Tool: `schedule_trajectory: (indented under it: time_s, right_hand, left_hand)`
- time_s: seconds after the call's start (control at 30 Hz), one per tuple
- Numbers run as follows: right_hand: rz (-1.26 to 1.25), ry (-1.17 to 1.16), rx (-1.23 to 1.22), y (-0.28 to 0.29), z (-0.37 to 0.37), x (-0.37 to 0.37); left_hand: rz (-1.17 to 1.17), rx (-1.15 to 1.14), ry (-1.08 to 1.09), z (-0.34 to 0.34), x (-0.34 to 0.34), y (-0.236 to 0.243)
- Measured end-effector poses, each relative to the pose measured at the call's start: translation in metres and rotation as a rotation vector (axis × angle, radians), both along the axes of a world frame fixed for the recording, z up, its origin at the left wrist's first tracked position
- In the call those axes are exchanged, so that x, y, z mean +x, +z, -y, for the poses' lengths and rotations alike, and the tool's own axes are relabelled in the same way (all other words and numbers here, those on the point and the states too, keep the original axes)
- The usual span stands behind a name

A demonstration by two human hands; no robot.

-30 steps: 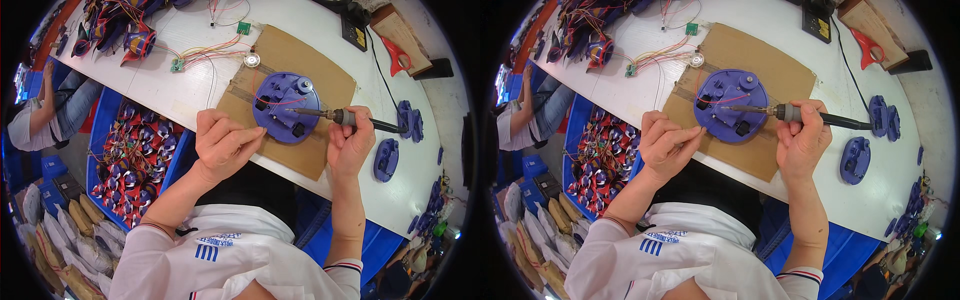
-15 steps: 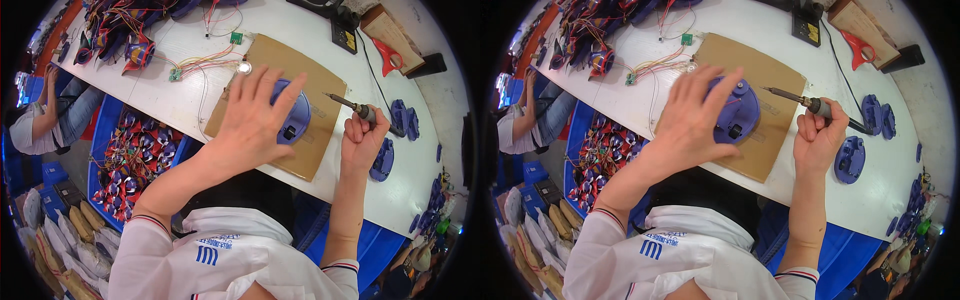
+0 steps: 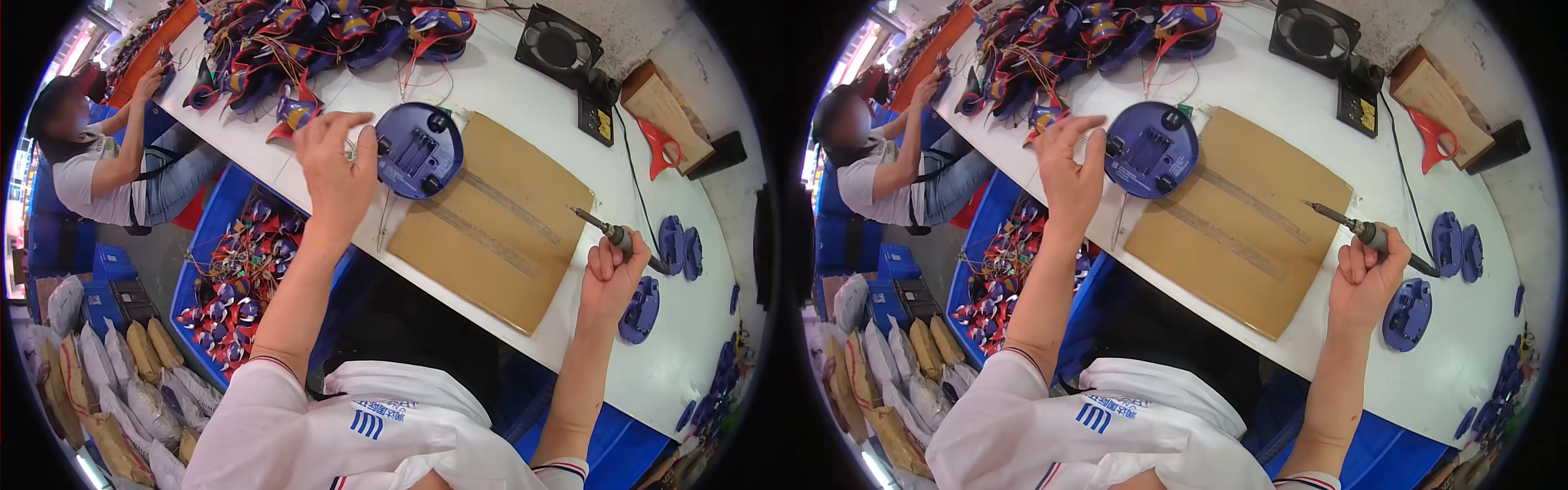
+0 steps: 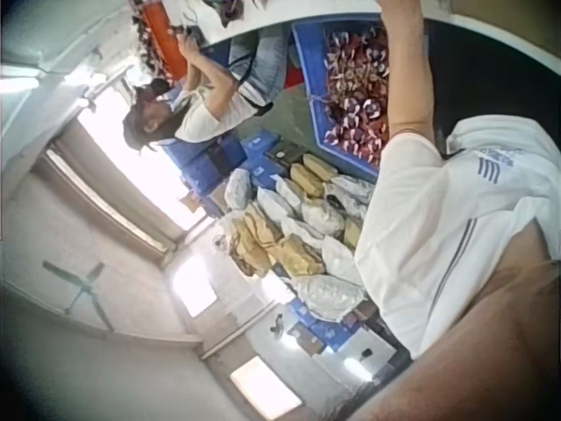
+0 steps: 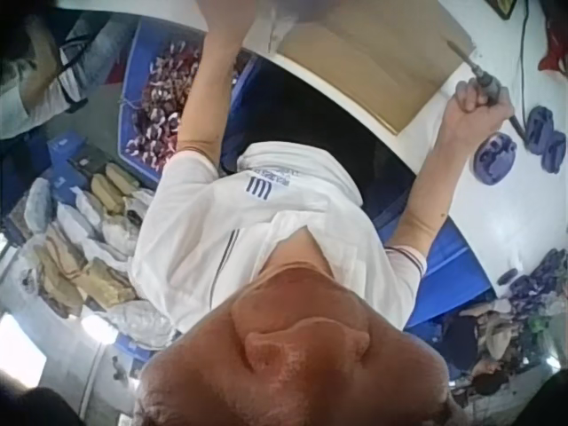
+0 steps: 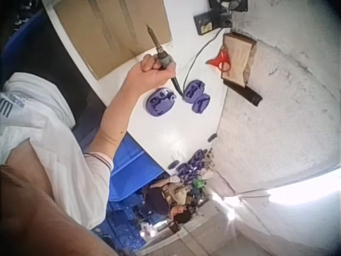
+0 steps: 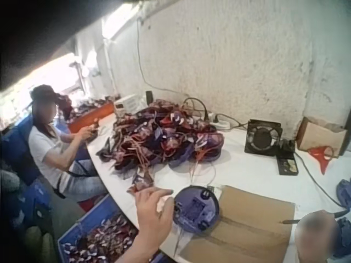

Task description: Soldering electrical wires and components onto a blue plastic base at a workbench.

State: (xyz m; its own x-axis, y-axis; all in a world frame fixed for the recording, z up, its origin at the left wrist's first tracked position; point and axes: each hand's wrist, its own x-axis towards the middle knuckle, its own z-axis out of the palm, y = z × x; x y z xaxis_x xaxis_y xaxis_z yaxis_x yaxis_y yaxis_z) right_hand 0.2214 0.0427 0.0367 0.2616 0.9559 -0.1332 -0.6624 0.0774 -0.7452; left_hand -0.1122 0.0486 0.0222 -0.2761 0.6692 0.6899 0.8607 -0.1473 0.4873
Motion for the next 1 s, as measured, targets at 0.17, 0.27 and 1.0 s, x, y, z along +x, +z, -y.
schedule_trajectory:
  time_s: [0.17,0.27,1.0]
  right_hand:
    - [0.019,-0.02,-0.023,0.003,0.002,-0.006]
    - [0.024,-0.017,-0.022,0.004,0.003,-0.007]
    - [0.023,0.014,0.012,0.015,-0.007,0.01]
  left_hand:
    - [-0.35,0.07,0.66,-0.025,-0.035,-0.001]
    - [-0.131,-0.039,0.536,-0.029,-0.053,-0.007]
    - [-0.182,-0.279,0.217,-0.055,-0.088,-0.023]
